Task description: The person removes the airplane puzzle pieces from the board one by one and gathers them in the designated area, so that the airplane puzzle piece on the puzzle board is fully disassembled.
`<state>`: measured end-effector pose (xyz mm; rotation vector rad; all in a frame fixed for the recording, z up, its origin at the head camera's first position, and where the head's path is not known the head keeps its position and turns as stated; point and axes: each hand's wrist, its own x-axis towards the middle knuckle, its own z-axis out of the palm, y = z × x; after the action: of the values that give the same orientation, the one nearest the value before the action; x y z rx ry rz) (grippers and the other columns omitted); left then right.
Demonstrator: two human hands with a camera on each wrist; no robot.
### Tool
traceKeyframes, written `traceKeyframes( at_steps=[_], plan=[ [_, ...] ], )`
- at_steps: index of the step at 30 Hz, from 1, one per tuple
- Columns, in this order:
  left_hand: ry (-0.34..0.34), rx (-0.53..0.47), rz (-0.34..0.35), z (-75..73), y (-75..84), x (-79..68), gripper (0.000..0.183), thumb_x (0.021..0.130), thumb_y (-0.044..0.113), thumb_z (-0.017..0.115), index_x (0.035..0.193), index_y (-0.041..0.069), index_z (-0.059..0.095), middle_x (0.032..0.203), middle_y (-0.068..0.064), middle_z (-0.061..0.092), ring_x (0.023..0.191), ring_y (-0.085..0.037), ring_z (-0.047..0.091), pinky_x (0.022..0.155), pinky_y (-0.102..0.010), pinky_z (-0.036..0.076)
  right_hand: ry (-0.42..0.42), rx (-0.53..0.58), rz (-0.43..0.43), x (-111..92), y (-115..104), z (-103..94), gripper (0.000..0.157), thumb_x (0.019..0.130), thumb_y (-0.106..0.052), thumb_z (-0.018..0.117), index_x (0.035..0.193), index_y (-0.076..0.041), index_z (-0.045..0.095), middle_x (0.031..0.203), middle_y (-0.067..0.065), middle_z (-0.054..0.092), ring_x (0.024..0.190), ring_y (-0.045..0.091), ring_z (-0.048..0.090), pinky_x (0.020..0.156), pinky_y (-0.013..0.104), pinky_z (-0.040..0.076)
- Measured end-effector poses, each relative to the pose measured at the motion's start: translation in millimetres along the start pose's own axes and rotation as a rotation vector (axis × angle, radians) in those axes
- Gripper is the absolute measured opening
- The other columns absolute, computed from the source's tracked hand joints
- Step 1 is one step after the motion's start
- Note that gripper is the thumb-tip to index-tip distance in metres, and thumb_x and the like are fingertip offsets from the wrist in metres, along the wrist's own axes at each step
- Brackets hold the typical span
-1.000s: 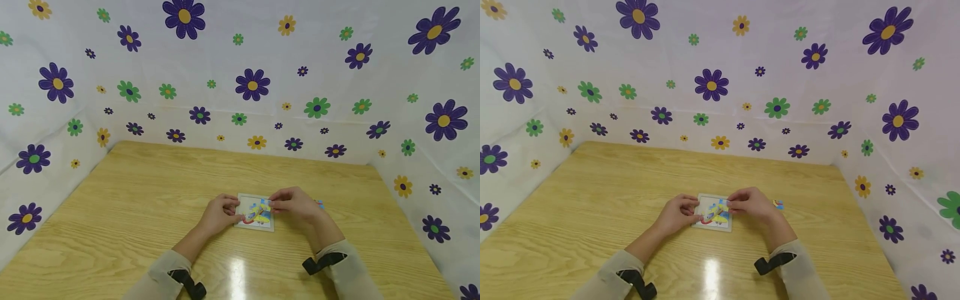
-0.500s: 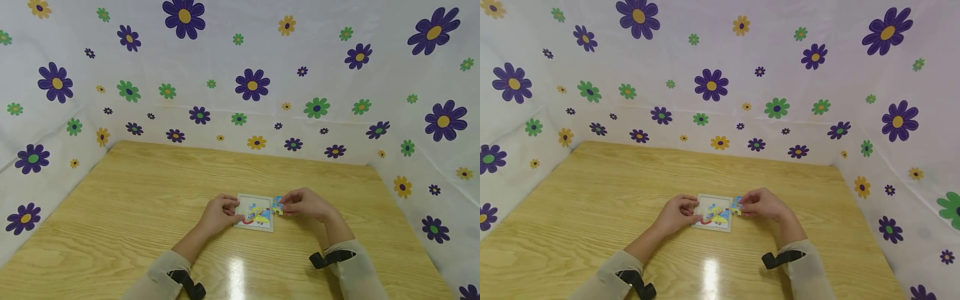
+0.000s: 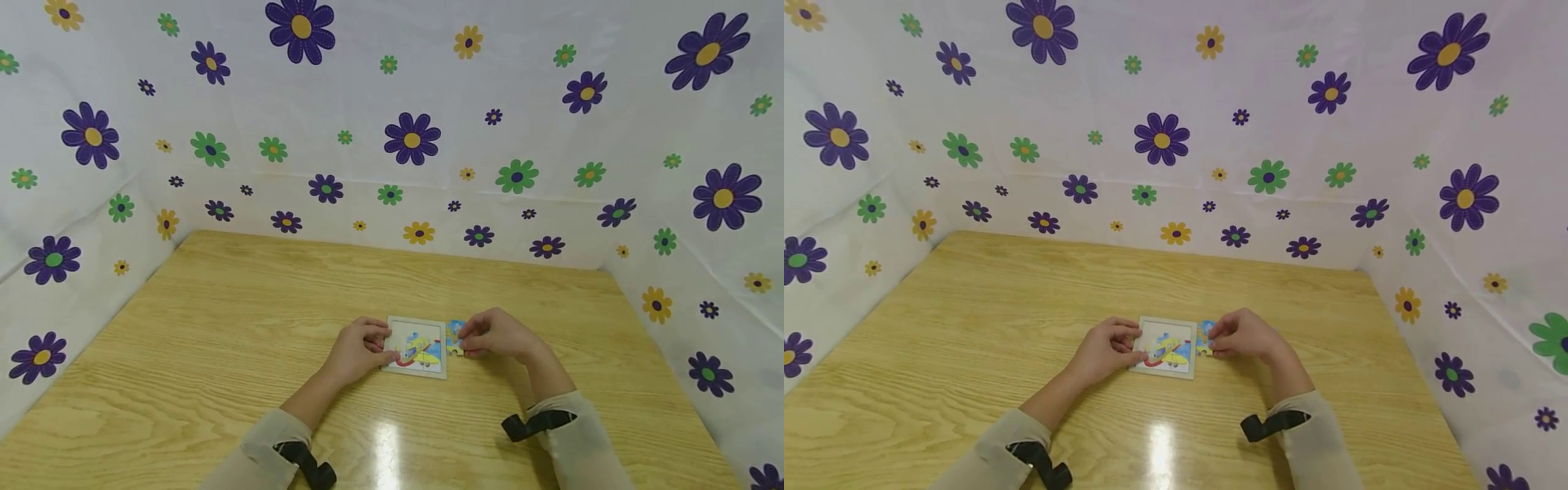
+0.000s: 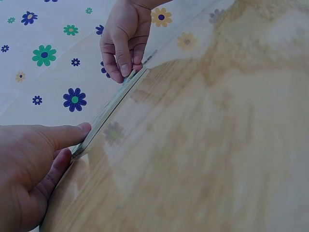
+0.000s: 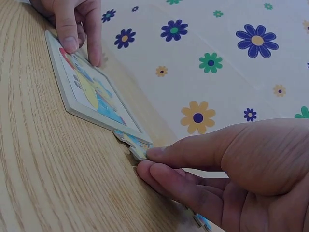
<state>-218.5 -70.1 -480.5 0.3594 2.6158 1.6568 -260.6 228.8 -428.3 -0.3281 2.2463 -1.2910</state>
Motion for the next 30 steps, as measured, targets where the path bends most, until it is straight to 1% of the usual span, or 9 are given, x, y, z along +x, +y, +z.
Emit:
traceKeyframes(
  at_steps=[6, 12, 16, 21, 27, 30],
  plan=[
    [0.005, -0.011, -0.001, -0.1, 0.1, 0.5, 0.041, 0.075, 0.015, 0.089, 0.109, -0.001, 0.074, 0.115, -0.009, 0.064, 0.082, -0.013, 0.059, 0.071, -0.018, 0.052, 0.003, 0.01, 0.007, 0, -1, 1.4, 0.018, 0.093, -0.001, 0.067, 0.106, 0.011, 0.066, 0.094, 0.014, 0.071, 0.079, 0.015, 0.071, 0.074, 0.031, 0.061],
    [0.006, -0.013, -0.006, -0.1, 0.9, -0.3, 0.04, 0.074, 0.015, 0.089, 0.109, 0.0, 0.074, 0.116, -0.009, 0.064, 0.082, -0.013, 0.059, 0.071, -0.018, 0.052, 0.029, 0.0, 0.025, 0, -3, 4.0, 0.019, 0.091, -0.003, 0.07, 0.104, 0.01, 0.067, 0.092, 0.012, 0.071, 0.077, 0.015, 0.07, 0.073, 0.031, 0.061],
    [0.001, -0.01, -0.004, 0.1, 0.6, -0.8, 0.04, 0.075, 0.015, 0.089, 0.109, 0.0, 0.074, 0.117, -0.008, 0.063, 0.082, -0.012, 0.059, 0.071, -0.017, 0.053, 0.048, 0.013, 0.025, 0, -2, 4.7, 0.021, 0.091, -0.004, 0.071, 0.106, 0.009, 0.067, 0.094, 0.013, 0.071, 0.078, 0.015, 0.07, 0.074, 0.031, 0.061],
    [0.0, 0.004, 0.002, -0.7, 0.2, -1.5, 0.041, 0.075, 0.015, 0.089, 0.11, -0.001, 0.074, 0.118, -0.008, 0.063, 0.082, -0.011, 0.059, 0.071, -0.018, 0.053, 0.074, 0.01, 0.011, 4, -3, 8.6, 0.024, 0.091, -0.01, 0.073, 0.109, 0.005, 0.068, 0.097, 0.012, 0.07, 0.081, 0.015, 0.07, 0.075, 0.031, 0.061],
    [-0.002, 0.002, -0.004, -0.6, 1.2, -1.1, 0.041, 0.075, 0.015, 0.089, 0.111, 0.0, 0.074, 0.118, -0.008, 0.063, 0.082, -0.011, 0.059, 0.071, -0.017, 0.053, 0.058, 0.061, -0.036, 8, -6, 18.4, 0.031, 0.092, -0.013, 0.072, 0.117, 0.006, 0.067, 0.103, 0.016, 0.067, 0.086, 0.017, 0.072, 0.08, 0.033, 0.061],
    [-0.001, 0.004, -0.003, 0.2, 0.5, -0.6, 0.041, 0.076, 0.015, 0.089, 0.111, 0.0, 0.074, 0.117, -0.008, 0.063, 0.082, -0.011, 0.059, 0.071, -0.017, 0.053, 0.064, 0.055, -0.058, 11, -7, 24.5, 0.034, 0.092, -0.014, 0.073, 0.12, 0.004, 0.068, 0.104, 0.015, 0.066, 0.087, 0.016, 0.07, 0.08, 0.031, 0.061]
  ],
)
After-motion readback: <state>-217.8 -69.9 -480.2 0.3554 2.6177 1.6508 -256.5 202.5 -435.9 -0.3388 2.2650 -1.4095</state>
